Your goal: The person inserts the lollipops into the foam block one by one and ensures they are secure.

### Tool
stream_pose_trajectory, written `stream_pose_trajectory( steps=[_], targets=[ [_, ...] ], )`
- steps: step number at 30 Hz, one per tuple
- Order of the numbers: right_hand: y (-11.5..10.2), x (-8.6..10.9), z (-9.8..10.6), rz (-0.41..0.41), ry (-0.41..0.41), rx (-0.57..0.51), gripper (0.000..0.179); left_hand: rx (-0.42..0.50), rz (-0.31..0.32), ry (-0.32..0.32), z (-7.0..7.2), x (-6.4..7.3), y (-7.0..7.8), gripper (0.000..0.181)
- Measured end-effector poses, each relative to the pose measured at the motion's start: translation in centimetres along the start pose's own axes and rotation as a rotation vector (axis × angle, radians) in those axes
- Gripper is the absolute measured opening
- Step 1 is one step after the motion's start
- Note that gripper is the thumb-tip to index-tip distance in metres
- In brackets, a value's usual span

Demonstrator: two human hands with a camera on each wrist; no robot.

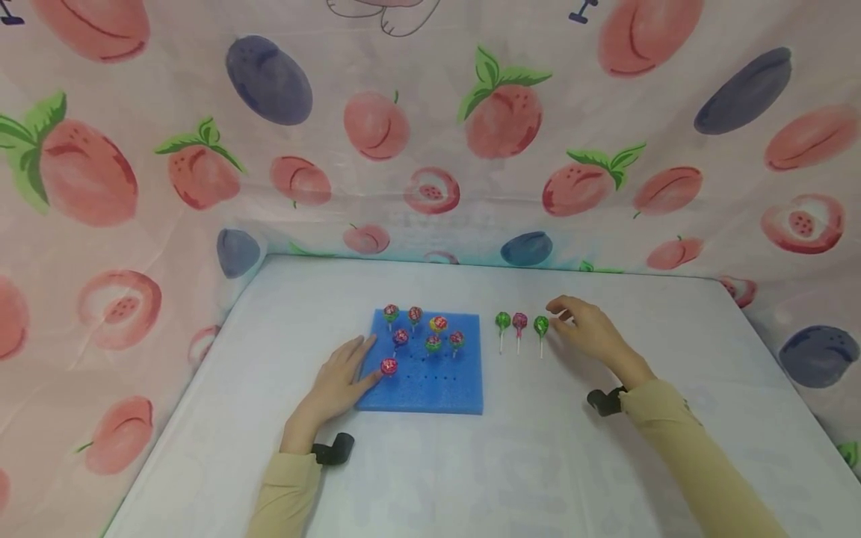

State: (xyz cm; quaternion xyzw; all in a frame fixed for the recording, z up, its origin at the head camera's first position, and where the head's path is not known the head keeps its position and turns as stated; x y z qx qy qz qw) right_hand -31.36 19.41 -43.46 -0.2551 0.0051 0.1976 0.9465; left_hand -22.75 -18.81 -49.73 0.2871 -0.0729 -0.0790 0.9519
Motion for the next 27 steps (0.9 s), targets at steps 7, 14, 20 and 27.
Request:
stream_pose_trajectory(
  steps=[7, 14, 20, 27],
  targets=[
    [0.5, -1.1, -0.8, -0.043, -0.044, -0.03, 0.029, -0.004, -0.002, 0.002, 0.0, 0.0, 0.0, 0.07],
    [0.8, -1.4, -1.8, -0.086, -0.093, -0.031, 0.031, -0.002, 0.004, -0.002, 0.1, 0.1, 0.1, 0.07],
    [0.9, -1.5, -2.2, -0.108, -0.108, -0.037, 0.032, -0.003, 0.008, -0.006, 0.1, 0.1, 0.2, 0.07],
    [0.7, -1.7, -2.7, -0.066, -0.108, -0.003, 0.032, -0.006, 0.004, 0.001, 0.1, 0.1, 0.1, 0.07]
  ],
)
Point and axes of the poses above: each hand's wrist, its own x-axis away from the middle knuckle, its own z-axis out of the back of the hand, y = z × x, the point moved 9 cm from there along -x, towards the middle knuckle, and after that the axes turned 3 degrees about z, right-handed, at the moved point
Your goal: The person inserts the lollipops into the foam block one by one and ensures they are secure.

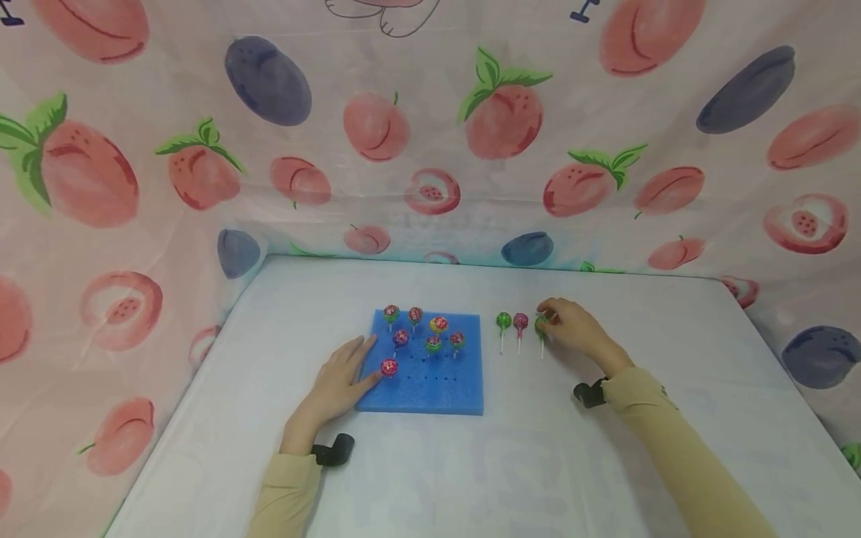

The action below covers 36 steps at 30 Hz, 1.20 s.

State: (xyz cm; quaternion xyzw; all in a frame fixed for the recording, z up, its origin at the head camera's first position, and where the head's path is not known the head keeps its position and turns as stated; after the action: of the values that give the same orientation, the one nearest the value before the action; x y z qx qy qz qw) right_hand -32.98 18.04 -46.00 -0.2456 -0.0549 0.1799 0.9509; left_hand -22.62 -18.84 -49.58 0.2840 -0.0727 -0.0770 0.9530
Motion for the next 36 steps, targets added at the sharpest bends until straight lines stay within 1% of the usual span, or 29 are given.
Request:
stream_pose_trajectory(
  steps=[6, 9, 17, 22, 28, 36],
  targets=[
    [-0.5, 0.2, 0.0, 0.04, 0.012, 0.053, 0.029, 0.009, 0.004, -0.001, -0.1, 0.0, -0.1, 0.07],
    [-0.5, 0.2, 0.0, 0.038, 0.016, 0.065, 0.028, 0.012, 0.005, -0.001, 0.0, 0.0, 0.0, 0.07],
    [-0.1, 0.4, -0.2, 0.024, 0.02, 0.056, 0.028, 0.013, 0.007, 0.0, -0.1, -0.1, 0.0, 0.071],
    [0.1, 0.7, -0.3, 0.0, 0.019, 0.012, 0.03, 0.01, 0.006, 0.0, -0.1, 0.0, -0.1, 0.07],
    [-0.2, 1.2, -0.2, -0.023, 0.025, -0.054, 0.035, 0.007, 0.0, 0.003, -0.1, -0.1, 0.0, 0.07],
    [-0.9, 2.2, 0.2, -0.004, 0.105, -0.096, 0.036, 0.009, 0.002, 0.004, -0.2, -0.1, -0.1, 0.071]
  ],
)
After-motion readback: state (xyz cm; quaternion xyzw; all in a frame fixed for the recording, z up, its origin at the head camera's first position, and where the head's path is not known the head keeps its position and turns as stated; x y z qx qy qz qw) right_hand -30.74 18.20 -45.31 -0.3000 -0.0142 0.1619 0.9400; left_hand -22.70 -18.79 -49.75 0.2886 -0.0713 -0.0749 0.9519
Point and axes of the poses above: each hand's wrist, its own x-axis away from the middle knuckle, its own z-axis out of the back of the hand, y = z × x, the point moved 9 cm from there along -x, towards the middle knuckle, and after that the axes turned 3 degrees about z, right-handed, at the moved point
